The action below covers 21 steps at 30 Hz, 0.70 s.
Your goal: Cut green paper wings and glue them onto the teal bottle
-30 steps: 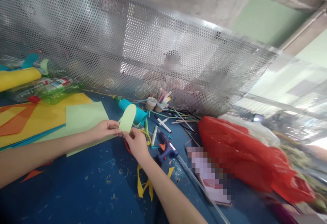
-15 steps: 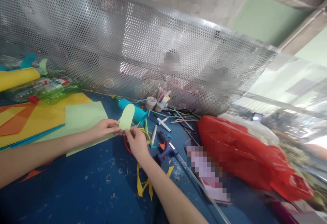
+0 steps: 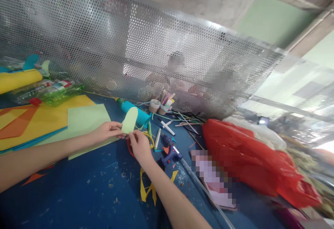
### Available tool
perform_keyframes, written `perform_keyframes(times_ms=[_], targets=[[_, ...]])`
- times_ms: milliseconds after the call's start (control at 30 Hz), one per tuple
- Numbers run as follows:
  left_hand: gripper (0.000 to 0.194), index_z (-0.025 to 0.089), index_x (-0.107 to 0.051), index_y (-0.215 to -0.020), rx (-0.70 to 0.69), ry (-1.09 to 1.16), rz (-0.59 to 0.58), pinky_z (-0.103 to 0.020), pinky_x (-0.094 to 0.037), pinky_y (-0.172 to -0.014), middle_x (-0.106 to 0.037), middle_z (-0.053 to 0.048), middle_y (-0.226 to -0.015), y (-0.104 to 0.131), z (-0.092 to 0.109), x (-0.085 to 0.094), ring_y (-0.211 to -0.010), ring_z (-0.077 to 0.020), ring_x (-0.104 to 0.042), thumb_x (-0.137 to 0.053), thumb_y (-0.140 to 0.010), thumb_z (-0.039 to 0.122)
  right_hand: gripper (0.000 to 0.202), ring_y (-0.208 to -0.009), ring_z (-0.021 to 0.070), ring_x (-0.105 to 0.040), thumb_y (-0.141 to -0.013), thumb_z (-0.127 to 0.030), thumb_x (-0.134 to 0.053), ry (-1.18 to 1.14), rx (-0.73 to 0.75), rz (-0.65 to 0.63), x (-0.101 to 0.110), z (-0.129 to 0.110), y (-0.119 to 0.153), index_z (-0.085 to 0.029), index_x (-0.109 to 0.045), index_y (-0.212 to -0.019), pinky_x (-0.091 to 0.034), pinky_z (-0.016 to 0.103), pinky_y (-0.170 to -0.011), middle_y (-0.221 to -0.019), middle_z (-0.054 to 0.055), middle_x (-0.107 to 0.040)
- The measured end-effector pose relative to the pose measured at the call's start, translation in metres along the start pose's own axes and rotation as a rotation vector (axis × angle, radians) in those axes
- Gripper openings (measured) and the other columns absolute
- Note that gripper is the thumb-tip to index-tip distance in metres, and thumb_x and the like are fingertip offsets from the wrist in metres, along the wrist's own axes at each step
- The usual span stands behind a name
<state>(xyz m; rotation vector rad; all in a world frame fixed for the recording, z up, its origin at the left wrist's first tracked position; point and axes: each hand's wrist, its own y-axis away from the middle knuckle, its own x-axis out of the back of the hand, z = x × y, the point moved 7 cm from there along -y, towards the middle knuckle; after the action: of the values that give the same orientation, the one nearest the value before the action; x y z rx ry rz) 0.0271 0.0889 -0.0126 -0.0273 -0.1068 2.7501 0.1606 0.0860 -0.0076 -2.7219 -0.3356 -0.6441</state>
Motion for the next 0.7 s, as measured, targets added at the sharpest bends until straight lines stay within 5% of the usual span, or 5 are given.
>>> perform_keyframes(times_ms=[333,500,700], targets=[[0.044,0.015,-0.042,-0.118,-0.004,-0.4,0.33,-0.03,-0.047,-0.062,-0.065,-0.005,-0.078,0.014,0.026,0.023,-0.071,-0.0202,-0.062,-0.053,-0.079,0.03,0.023,-0.05,0.0129,-0.047,-0.076,-0.022,-0.045,0.249,0.015,-0.069,-0.004,-0.018,0.007,-0.02,-0.047,-0.053,-0.032,0.023,-0.049,-0.051,-0.002,-0.052],[0.043,0.017,-0.042,-0.115,-0.053,-0.278,0.366,-0.028,-0.047,-0.062,-0.064,-0.005,-0.082,0.009,0.03,0.031,-0.074,-0.0189,-0.062,-0.056,-0.074,0.023,0.022,-0.049,0.0123,-0.043,-0.075,-0.024,-0.046,0.302,0.056,-0.071,-0.005,-0.023,0.007,-0.02,-0.045,-0.054,-0.029,0.023,-0.049,-0.051,-0.003,-0.045],[0.046,0.018,-0.044,-0.113,-0.07,-0.171,0.415,-0.028,-0.048,-0.068,-0.063,-0.004,-0.088,0.003,0.028,0.04,-0.08,-0.0183,-0.061,-0.056,-0.069,0.017,0.024,-0.055,0.0143,-0.053,-0.081,-0.036,-0.046,0.128,0.009,-0.03,-0.002,-0.012,0.004,-0.02,-0.053,-0.064,-0.039,0.024,-0.055,-0.058,-0.001,-0.057]])
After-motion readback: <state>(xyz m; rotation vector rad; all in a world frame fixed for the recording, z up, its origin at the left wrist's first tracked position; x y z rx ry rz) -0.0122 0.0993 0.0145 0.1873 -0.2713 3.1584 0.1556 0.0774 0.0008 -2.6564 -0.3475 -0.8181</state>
